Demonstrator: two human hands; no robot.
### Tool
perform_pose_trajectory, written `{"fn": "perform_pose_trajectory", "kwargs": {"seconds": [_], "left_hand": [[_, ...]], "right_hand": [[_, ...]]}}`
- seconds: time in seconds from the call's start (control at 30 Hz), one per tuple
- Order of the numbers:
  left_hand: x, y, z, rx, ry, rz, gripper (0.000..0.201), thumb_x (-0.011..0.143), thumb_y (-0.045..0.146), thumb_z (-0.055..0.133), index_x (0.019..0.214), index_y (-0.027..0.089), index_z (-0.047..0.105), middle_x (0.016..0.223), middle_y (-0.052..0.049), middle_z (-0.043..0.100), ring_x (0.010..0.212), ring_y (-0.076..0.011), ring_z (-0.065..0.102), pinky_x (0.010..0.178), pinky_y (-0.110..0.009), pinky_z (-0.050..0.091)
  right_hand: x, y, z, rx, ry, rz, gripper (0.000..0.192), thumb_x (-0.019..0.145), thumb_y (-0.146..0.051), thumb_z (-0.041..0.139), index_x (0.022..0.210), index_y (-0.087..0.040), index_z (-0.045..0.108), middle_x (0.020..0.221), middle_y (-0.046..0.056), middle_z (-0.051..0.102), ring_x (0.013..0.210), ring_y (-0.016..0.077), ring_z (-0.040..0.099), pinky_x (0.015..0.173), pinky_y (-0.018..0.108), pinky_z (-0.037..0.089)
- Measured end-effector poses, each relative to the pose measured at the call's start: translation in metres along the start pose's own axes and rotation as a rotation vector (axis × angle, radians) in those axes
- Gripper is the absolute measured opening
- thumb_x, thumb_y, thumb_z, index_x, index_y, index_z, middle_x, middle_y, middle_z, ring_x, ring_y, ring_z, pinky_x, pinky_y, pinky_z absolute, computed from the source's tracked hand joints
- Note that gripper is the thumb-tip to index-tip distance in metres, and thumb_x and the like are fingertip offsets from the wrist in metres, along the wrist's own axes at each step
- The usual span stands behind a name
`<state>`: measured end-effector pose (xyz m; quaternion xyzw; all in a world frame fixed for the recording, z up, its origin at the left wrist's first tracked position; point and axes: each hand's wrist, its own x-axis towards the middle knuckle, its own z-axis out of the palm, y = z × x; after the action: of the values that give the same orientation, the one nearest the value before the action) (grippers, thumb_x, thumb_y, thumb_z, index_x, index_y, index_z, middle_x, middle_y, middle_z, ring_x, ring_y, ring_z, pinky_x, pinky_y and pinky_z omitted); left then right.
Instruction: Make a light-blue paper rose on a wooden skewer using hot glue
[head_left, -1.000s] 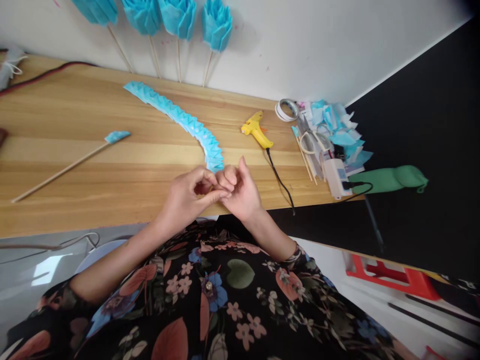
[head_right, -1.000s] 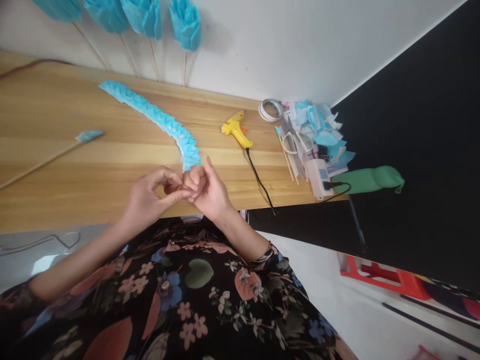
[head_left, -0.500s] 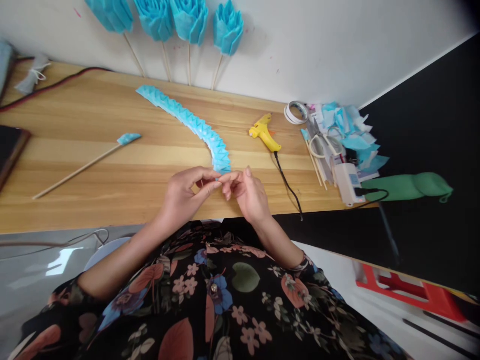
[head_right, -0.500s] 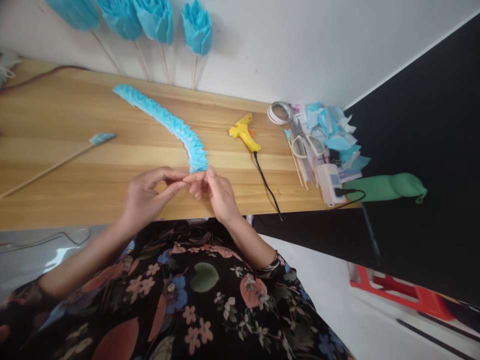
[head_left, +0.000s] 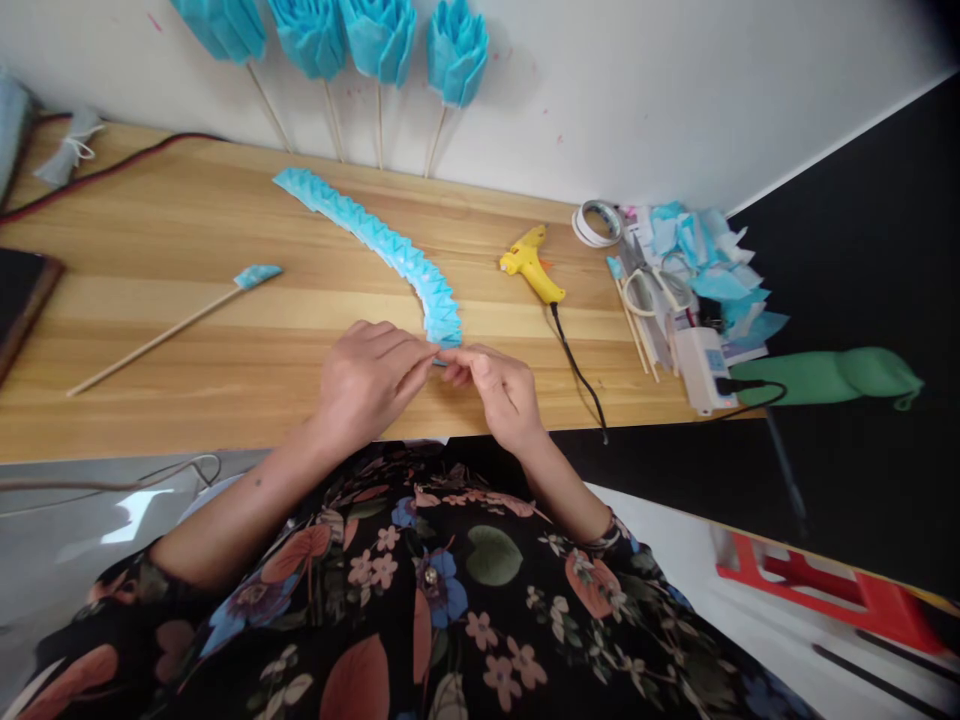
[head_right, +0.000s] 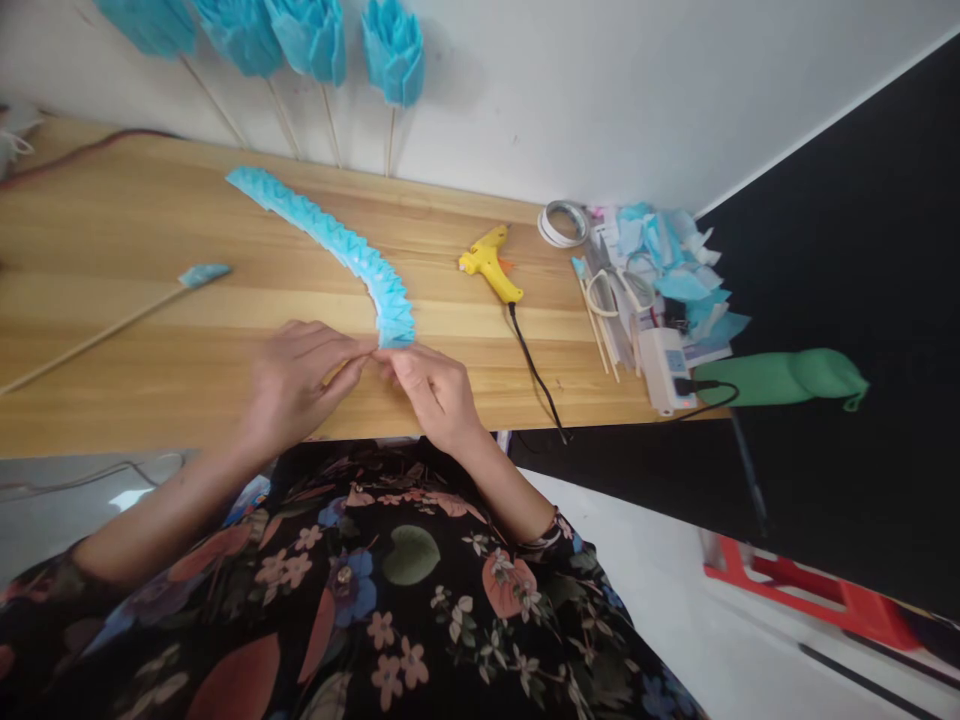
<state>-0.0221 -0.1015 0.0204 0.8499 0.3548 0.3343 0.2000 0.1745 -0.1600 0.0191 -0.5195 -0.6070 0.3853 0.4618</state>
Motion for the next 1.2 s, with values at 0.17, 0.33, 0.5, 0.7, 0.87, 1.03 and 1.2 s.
{"fn": "perform_pose_trajectory", "kwargs": {"seconds": [0.17,0.33,0.5,0.7,0.87,1.03,1.2], "left_hand": [[0.005,-0.002,0.001,0.09,0.036,-0.015,0.027,0.097,0.028,0.06,0.073,0.023,0.071,0.071,-0.005,0.07,0.073,-0.0229,0.063,0.079,-0.04,0.047],[0.004,-0.003,0.0,-0.128,0.092,-0.224,0.022,0.095,0.03,0.063,0.08,0.022,0.076,0.074,-0.003,0.074,0.074,-0.0211,0.067,0.079,-0.035,0.052],[-0.002,0.0,-0.001,-0.476,0.004,-0.365,0.021,0.098,0.036,0.068,0.093,0.02,0.081,0.088,-0.004,0.082,0.082,-0.0191,0.074,0.082,-0.029,0.058],[-0.004,-0.001,0.001,-0.487,0.018,-0.265,0.019,0.101,0.032,0.067,0.098,0.02,0.081,0.089,-0.004,0.082,0.081,-0.0186,0.076,0.081,-0.03,0.057],[-0.004,-0.003,0.0,-0.293,0.047,-0.162,0.018,0.1,0.028,0.064,0.092,0.021,0.079,0.083,-0.004,0.08,0.076,-0.0198,0.071,0.077,-0.034,0.051],[-0.004,-0.003,0.006,-0.102,0.1,-0.148,0.018,0.092,0.021,0.062,0.075,0.022,0.07,0.07,-0.002,0.072,0.068,-0.0204,0.064,0.074,-0.037,0.046],[0.0,-0.011,0.006,-0.022,0.238,-0.291,0.015,0.084,0.017,0.065,0.07,0.024,0.065,0.068,-0.002,0.067,0.071,-0.0225,0.064,0.082,-0.04,0.048]], "right_hand": [[-0.003,-0.006,0.0,-0.082,-0.055,-0.017,0.059,0.106,-0.07,0.046,0.113,-0.027,0.086,0.1,0.008,0.081,0.095,0.0241,0.074,0.096,0.045,0.059],[-0.003,0.002,0.001,0.35,-0.084,0.208,0.071,0.103,-0.078,0.04,0.117,-0.026,0.086,0.086,0.005,0.077,0.073,0.0168,0.067,0.072,0.034,0.058],[0.001,0.009,0.0,0.462,-0.054,0.316,0.074,0.1,-0.082,0.041,0.112,-0.025,0.087,0.077,0.004,0.072,0.066,0.0146,0.061,0.07,0.032,0.056],[0.002,0.006,0.003,0.485,-0.066,0.298,0.071,0.1,-0.08,0.044,0.106,-0.024,0.088,0.077,0.004,0.072,0.066,0.0142,0.06,0.068,0.032,0.054],[0.001,0.007,0.004,0.41,-0.074,0.264,0.074,0.099,-0.082,0.045,0.114,-0.023,0.087,0.081,0.005,0.074,0.071,0.0159,0.063,0.07,0.033,0.056],[-0.003,0.006,0.008,0.334,-0.127,0.155,0.068,0.102,-0.077,0.048,0.129,-0.025,0.082,0.09,0.005,0.078,0.076,0.0162,0.065,0.074,0.034,0.058],[-0.005,0.002,0.012,0.351,-0.152,0.115,0.063,0.102,-0.075,0.051,0.138,-0.029,0.076,0.113,0.006,0.084,0.09,0.0183,0.073,0.076,0.034,0.06]]}}
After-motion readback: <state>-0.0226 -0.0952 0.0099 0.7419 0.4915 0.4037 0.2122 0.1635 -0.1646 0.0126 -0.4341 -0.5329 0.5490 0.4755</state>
